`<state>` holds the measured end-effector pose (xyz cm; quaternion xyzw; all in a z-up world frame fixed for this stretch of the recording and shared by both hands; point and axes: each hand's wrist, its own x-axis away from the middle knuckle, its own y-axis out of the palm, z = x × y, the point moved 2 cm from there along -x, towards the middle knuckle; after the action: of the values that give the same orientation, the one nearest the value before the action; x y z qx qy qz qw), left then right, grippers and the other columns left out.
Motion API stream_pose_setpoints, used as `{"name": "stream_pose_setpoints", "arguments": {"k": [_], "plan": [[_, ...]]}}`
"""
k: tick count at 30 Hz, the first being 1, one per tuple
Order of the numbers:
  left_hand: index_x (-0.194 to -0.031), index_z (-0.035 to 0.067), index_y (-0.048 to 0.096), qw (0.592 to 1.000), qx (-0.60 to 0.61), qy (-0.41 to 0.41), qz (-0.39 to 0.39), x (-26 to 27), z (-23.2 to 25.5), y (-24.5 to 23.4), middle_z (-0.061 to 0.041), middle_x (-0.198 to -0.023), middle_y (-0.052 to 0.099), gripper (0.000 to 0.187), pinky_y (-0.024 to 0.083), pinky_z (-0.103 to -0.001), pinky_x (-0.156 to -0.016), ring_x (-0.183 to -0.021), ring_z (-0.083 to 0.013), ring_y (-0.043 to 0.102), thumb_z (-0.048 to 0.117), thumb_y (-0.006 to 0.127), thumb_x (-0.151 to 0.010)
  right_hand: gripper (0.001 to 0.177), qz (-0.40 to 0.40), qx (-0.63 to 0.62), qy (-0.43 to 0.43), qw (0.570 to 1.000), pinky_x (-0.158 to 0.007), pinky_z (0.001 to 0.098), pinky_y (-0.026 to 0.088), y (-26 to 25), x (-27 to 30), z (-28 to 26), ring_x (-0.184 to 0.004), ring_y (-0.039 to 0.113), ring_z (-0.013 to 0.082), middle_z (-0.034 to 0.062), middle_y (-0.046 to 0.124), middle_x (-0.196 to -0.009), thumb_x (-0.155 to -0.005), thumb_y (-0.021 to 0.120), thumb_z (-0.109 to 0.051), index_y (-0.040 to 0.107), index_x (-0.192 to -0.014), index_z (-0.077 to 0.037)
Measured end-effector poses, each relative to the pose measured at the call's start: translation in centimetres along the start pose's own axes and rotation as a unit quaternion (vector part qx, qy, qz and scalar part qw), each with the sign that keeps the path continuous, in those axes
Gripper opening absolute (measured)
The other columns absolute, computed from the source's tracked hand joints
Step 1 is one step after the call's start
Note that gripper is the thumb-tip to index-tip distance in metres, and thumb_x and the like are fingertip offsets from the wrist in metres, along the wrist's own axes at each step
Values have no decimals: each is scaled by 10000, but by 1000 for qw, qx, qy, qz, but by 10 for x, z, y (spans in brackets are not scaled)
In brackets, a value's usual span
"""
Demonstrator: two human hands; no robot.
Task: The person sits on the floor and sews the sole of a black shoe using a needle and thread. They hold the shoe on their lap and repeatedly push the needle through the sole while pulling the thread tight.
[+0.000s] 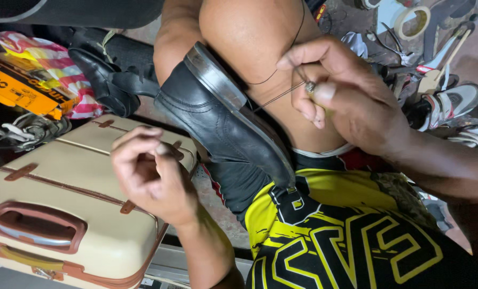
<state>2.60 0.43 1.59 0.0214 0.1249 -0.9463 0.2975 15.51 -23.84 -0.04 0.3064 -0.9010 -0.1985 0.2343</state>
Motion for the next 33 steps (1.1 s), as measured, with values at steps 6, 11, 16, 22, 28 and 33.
{"name": "stream_pose_setpoints", "arguments": {"k": [6,11,16,22,28,33], "plan": [[-1060,5,655,949,15,-126,-288,-11,-24,1,-2,-1006,667,78,501,-243,-838,-877,-46,588,7,604,-1001,594,-60,134,-5,989,-571,190,374,30,10,20,-662,450,28,-25,449,-894,-911,654,-60,391,-1440,3],[-798,33,643,941,61,-222,-246,-10,-46,1,61,-799,623,211,413,-219,-662,-737,-31,504,29,656,-1008,697,12,140,5,990,-702,201,343,57,7,25,-718,356,38,-54,355,-800,-872,777,27,411,-1463,-21],[-772,80,502,972,133,-182,-62,19,-82,-25,34,-778,512,204,302,-193,-612,-678,-25,375,-35,619,-894,696,26,124,56,990,-686,187,359,62,-3,28,-701,338,23,-69,346,-795,-831,801,47,433,-1415,-39],[-744,151,395,964,212,-150,63,15,-106,-71,20,-724,440,442,445,-282,-716,-630,-56,359,-45,679,-1021,690,39,123,50,990,-695,177,385,60,-11,30,-668,350,7,-105,458,-996,-799,798,66,422,-1368,-39],[-972,31,575,990,22,-122,68,-10,-48,-33,-65,-1140,591,117,417,-215,-622,-673,-73,475,63,658,-895,719,17,138,37,990,-720,181,387,54,-7,35,-694,346,7,-41,453,-976,-836,800,59,396,-1423,-43],[-1123,-41,652,969,-126,9,-210,-19,-4,-2,-102,-1138,664,176,504,-265,-842,-955,-146,636,45,645,-970,723,9,159,20,987,-783,178,415,54,-3,35,-691,338,9,-49,371,-841,-881,799,49,382,-1464,-41]]}}
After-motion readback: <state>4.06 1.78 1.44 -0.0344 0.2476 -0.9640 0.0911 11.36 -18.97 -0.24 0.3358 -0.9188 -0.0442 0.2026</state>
